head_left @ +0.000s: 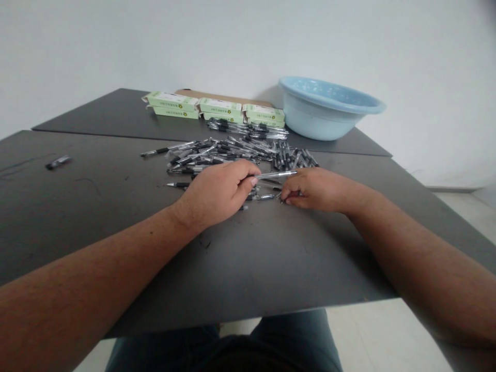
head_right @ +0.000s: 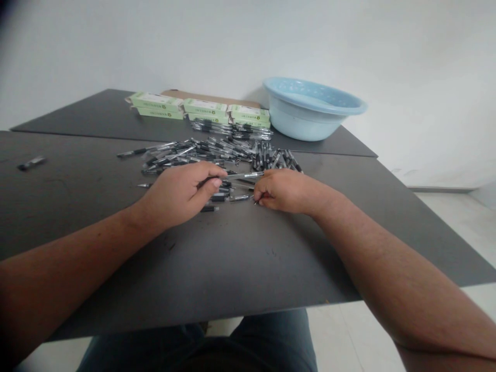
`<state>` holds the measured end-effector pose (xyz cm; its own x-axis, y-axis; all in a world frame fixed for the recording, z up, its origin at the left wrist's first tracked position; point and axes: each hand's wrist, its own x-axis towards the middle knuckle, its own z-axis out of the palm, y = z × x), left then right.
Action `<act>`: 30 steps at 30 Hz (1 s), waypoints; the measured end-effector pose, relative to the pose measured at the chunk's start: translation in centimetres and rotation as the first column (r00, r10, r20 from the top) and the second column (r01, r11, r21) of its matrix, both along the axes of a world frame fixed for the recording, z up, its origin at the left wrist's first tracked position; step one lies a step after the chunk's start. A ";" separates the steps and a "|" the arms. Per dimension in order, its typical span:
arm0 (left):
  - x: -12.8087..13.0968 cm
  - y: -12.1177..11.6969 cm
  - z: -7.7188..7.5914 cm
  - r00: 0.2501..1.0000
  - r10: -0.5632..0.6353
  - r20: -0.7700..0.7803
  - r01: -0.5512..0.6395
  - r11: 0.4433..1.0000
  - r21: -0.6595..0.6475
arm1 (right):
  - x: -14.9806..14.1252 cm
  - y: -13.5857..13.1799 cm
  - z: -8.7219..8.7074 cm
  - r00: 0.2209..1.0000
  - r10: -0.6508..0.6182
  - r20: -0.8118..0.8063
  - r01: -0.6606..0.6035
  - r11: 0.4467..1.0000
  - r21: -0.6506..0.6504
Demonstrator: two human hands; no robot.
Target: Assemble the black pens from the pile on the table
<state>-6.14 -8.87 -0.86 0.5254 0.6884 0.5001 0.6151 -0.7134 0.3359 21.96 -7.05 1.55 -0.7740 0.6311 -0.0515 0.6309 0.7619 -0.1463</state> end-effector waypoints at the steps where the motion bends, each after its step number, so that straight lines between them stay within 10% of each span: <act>1: 0.0 0.0 0.0 1.000 0.001 -0.003 -0.001 1.000 -0.001 | 0.0 0.0 -0.1 1.000 0.007 0.002 -0.007 1.000 0.003; 23: 0.1 -0.1 0.6 0.980 0.120 0.158 -0.104 0.989 -0.104 | -0.1 -0.5 0.3 0.963 -0.072 -0.261 0.111 0.984 0.137; 30: 0.1 -0.1 1.5 0.908 0.264 0.325 -0.225 0.962 -0.151 | 1.0 0.0 0.8 0.753 -0.283 -0.594 0.411 0.907 0.088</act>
<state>-6.05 -9.00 0.66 0.1454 0.8333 0.5334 0.6008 -0.5027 0.6216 22.93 -7.04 2.35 -0.3502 0.8080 0.4737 0.7130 0.5580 -0.4247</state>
